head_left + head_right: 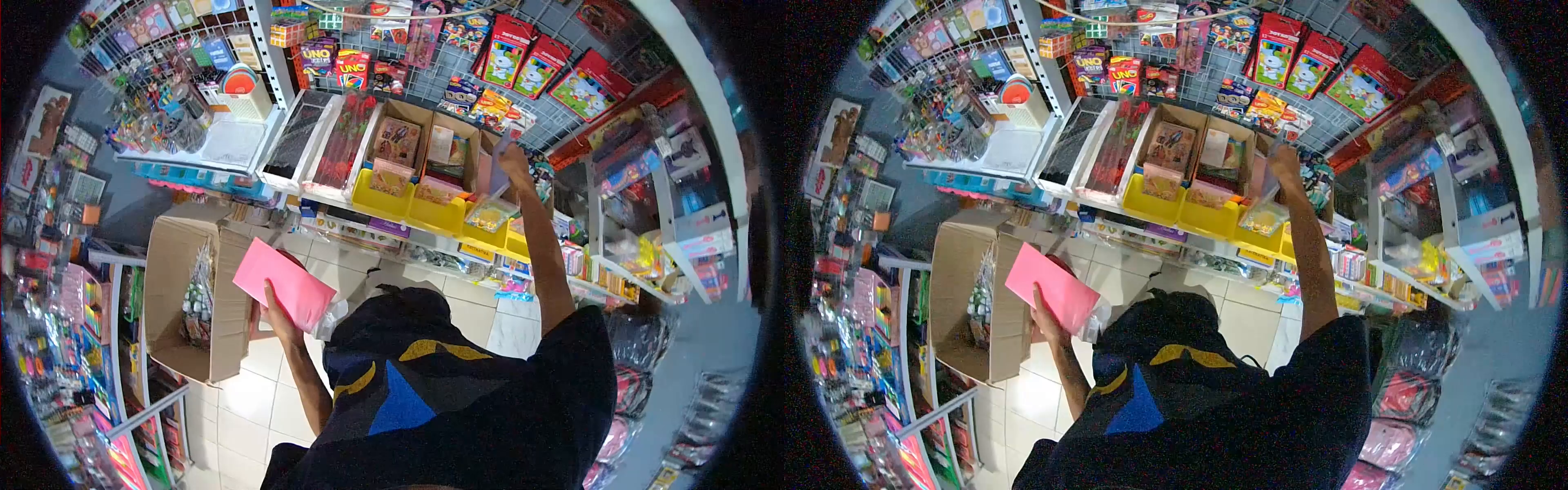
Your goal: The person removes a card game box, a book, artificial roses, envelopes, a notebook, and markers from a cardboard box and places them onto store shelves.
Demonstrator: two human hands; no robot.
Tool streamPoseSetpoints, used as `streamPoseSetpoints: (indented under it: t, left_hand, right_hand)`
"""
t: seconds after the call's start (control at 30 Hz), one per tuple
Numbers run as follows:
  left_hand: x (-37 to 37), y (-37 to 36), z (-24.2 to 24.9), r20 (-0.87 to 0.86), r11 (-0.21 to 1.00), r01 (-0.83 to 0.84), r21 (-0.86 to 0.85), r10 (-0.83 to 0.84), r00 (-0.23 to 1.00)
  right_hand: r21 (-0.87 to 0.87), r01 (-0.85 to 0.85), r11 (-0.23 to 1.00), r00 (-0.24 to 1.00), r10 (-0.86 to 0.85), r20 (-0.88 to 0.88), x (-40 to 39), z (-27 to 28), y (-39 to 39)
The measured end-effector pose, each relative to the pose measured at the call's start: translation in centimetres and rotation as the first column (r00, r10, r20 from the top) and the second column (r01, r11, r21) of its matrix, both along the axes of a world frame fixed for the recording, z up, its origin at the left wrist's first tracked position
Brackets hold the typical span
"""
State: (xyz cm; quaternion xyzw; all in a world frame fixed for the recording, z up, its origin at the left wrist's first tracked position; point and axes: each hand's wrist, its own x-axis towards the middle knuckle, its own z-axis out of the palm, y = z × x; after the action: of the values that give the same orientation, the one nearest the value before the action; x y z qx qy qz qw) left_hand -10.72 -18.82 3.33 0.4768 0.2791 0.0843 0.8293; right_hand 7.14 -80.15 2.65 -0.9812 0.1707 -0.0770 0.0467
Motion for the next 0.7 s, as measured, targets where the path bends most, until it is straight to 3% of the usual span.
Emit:
streamPoseSetpoints:
  t: [0.03, 0.07, 0.17, 0.27, 0.37, 0.5, 0.6, 0.7]
  left_hand:
    - [-0.1, -0.4, -0.5, -0.002, 1.000, -0.024, 0.015, 0.024, 1.000]
    - [-0.3, -0.6, -1.1, -0.007, 0.998, -0.047, 0.031, 0.047, 0.999]
    - [-1.1, -1.2, -1.9, -0.014, 0.998, -0.047, 0.046, 0.048, 0.999]
    - [-1.2, -2.6, -1.1, -0.025, 0.995, -0.067, 0.068, 0.069, 0.997]
    - [-1.6, -3.2, -1.3, -0.044, 0.991, -0.101, 0.092, 0.106, 0.993]
    - [-1.7, -3.7, -1.5, -0.031, 0.993, -0.099, 0.070, 0.102, 0.994]
    - [-1.6, -3.5, -2.4, -0.046, 0.993, -0.092, 0.077, 0.096, 0.994]
    - [-1.5, -3.8, -1.8, -0.086, 0.991, -0.109, 0.074, 0.116, 0.990]
  right_hand:
    - [0.066, 0.082, 0.994, 0.992, -0.075, -0.106, 0.7, 1.4, 0.8]
    - [-0.168, -0.267, 0.949, 0.924, 0.203, -0.323, 2.2, 0.1, -1.4]
    - [-0.109, 0.048, 0.993, 0.967, -0.073, -0.244, 4.3, -2.0, -1.5]
    - [-0.169, 0.084, 0.982, 0.972, -0.119, -0.205, 5.4, -4.1, -2.0]
    - [0.069, 0.108, 0.992, 0.973, -0.091, -0.212, 6.8, -4.5, -1.8]
    - [-0.214, -0.117, 0.970, 0.992, 0.106, -0.064, 8.2, -14.3, -8.5]
    - [-0.129, -0.161, 0.979, 0.934, 0.109, -0.341, 4.7, -10.8, -2.6]
    - [0.116, 0.185, 0.976, 0.941, -0.142, -0.307, 3.0, -11.8, -1.0]
